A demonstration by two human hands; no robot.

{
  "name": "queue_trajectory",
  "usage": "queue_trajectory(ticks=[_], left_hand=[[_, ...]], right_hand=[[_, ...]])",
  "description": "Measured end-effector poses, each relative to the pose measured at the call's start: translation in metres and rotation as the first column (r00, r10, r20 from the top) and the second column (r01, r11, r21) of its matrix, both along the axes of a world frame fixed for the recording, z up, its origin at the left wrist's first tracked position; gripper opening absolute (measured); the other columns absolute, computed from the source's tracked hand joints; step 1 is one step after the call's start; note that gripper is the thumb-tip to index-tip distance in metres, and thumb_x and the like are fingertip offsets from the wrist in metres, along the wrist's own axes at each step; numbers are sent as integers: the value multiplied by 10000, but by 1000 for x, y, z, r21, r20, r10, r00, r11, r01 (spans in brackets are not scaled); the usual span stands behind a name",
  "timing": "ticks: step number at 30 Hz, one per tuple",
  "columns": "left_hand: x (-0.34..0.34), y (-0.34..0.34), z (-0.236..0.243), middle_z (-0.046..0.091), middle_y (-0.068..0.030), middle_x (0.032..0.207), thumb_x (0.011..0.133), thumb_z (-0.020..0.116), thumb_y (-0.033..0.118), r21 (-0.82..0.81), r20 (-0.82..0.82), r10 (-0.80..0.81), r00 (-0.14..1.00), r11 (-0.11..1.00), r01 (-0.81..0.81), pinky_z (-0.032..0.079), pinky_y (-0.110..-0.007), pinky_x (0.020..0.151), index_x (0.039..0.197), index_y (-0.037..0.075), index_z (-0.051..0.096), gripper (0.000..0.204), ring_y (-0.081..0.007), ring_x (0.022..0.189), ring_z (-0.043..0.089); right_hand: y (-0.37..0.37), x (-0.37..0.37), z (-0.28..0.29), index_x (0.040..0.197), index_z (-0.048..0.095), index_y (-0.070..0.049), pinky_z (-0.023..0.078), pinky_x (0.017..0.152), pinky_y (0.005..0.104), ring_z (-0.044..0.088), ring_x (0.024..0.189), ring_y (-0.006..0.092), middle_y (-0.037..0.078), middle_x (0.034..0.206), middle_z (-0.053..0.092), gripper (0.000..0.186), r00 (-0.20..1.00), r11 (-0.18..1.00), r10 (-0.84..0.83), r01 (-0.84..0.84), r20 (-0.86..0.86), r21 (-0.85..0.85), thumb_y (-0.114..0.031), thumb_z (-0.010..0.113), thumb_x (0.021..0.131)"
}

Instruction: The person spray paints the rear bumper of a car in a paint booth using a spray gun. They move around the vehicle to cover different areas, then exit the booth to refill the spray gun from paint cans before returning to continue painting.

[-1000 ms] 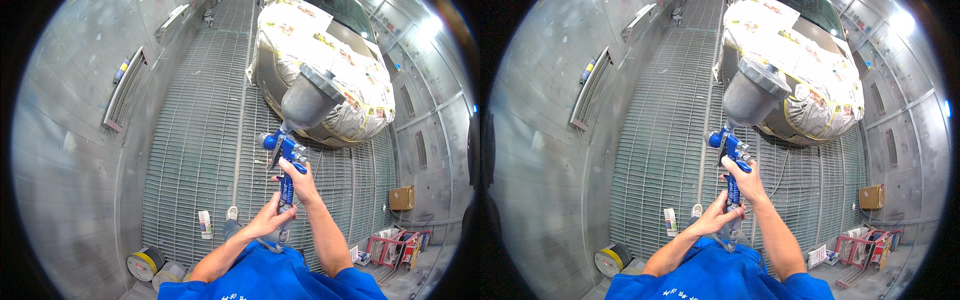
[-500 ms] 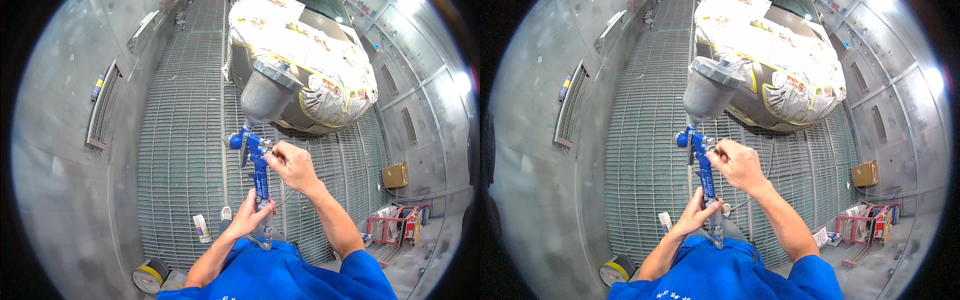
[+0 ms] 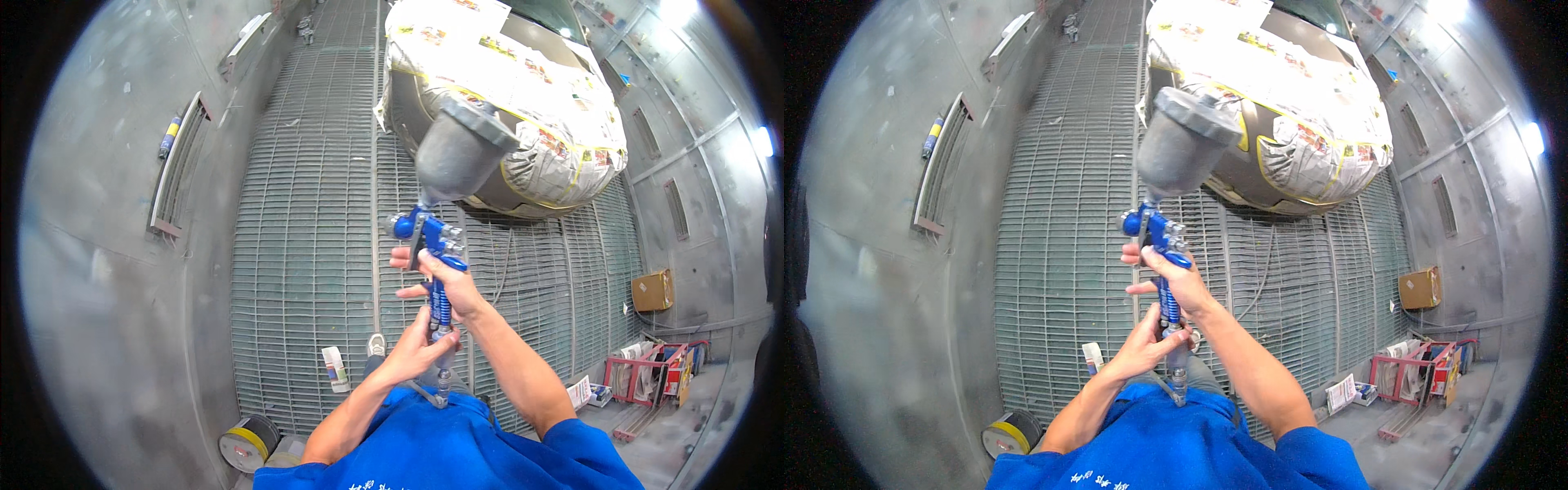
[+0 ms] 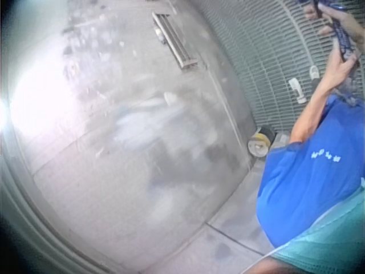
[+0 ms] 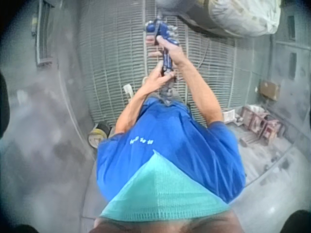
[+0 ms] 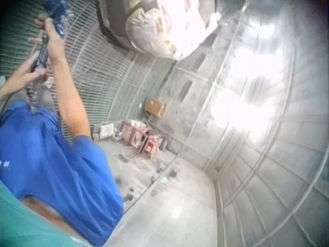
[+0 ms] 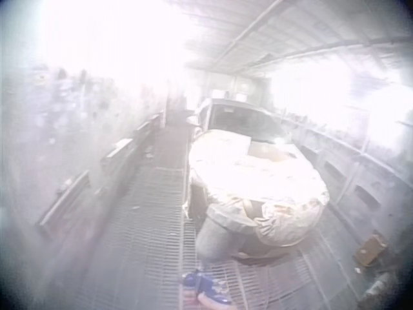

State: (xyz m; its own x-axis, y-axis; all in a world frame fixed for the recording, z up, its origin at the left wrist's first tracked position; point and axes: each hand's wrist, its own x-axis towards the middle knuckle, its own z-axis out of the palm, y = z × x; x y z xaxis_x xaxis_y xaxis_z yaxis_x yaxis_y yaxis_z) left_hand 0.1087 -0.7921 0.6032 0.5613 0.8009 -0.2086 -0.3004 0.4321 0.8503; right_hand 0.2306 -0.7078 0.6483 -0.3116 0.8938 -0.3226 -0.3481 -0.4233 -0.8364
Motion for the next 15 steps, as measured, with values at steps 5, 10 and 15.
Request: queue_trajectory(ticks=[5,10,15], left_hand=[[-9,5,-9,654,-85,1019,975,651,227,21,-21,-28,999,999,28,557,-328,836,1301,-3,410,466,-173,931,698],[-14,10,-6,635,-84,1082,992,627,158,-2,0,-28,1000,1000,28,562,-346,867,1268,14,429,369,-177,965,676],[-12,20,-4,637,-87,1108,996,619,158,-18,-11,-33,999,999,33,561,-346,879,1283,13,424,376,-182,978,676]], right_hand=[[3,-14,3,1065,696,-47,590,614,323,661,888,137,52,986,696,243,974,993,-115,117,194,-1,-258,634,962],[8,-22,13,994,697,-42,551,559,268,635,811,97,44,865,670,204,977,993,-112,118,179,-25,-234,651,942],[19,-22,7,914,680,-61,470,492,217,590,680,70,5,763,630,170,978,988,-133,145,161,-61,-228,656,933]])
